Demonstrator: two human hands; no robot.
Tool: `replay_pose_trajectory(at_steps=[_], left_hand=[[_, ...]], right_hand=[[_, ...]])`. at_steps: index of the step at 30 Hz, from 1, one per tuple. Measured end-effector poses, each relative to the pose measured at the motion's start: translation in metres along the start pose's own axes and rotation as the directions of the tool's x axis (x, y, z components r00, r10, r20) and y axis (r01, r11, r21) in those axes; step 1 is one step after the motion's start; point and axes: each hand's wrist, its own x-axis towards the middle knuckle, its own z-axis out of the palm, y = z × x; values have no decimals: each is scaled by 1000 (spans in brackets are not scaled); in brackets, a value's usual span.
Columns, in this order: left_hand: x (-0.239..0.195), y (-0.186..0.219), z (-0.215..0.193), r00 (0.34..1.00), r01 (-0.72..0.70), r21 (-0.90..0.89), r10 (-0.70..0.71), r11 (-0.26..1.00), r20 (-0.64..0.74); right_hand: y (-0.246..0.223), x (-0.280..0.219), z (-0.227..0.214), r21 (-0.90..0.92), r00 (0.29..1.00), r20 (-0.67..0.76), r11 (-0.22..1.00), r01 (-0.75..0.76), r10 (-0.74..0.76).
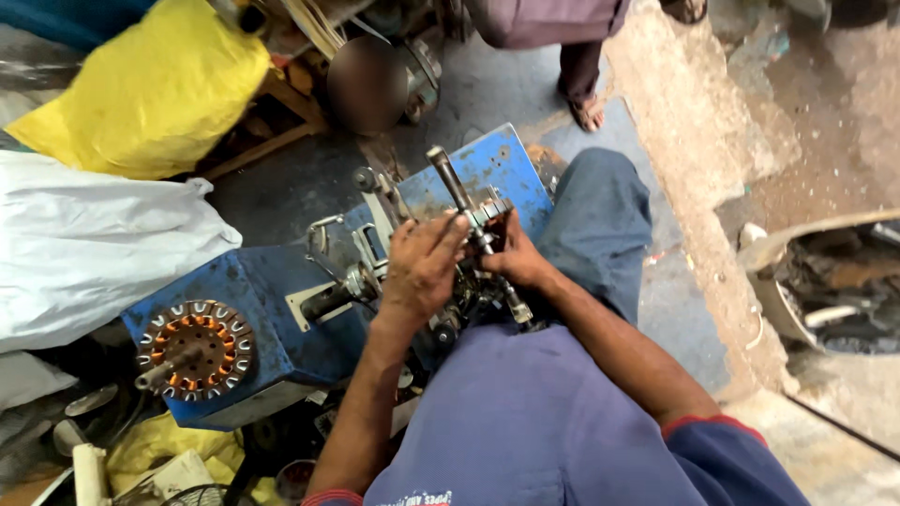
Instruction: The person repairs a motor component by inserting and aligning small mechanical parts into the central assembly.
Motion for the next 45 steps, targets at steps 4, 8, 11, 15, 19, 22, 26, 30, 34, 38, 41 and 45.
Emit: replay_pose_trajectory(at_steps=[4,8,11,15,19,22,26,30,34,38,41,45], left_hand=[[35,16,9,997,-50,59,47,997,58],[51,25,8,992,-69,104,57,992,114],[31,24,-4,999,-54,94,54,994,0],[-2,15,-12,997,25,47,-22,999,-70],[-18,8,-5,992,57,10,-56,998,-116],[-22,5,-1,988,45,27,-41,999,-147],[-6,11,7,990,1,-39,-7,999,-138],[36,24,11,1000,-31,18,31,999,3],[50,30,10,992,-33,66,24,997,123],[16,13,3,1000,-9,28,9,1000,-16],[-2,5,-2,996,18,-23,-19,1000,-85],[6,8,-2,997,-17,-73,11,997,-81]], right_hand=[[-5,-2,3,-116,995,-68,991,59,-68],[-8,1,2,-117,999,-38,993,30,-35],[-8,-3,3,-98,998,-28,994,56,-59],[-10,-3,5,-61,997,-62,997,46,-50],[-20,-1,12,7,982,-163,996,-94,94],[-20,-3,13,5,999,-31,1000,-16,16],[-8,-4,9,-51,996,-80,998,33,-37],[2,3,-1,-149,990,-110,986,70,-87],[9,7,-6,-234,977,-54,954,189,-207],[6,3,-3,-111,990,-41,985,133,-138],[-5,1,-1,-144,992,-51,984,108,-116],[-10,-1,2,-165,995,-90,986,27,-42]])
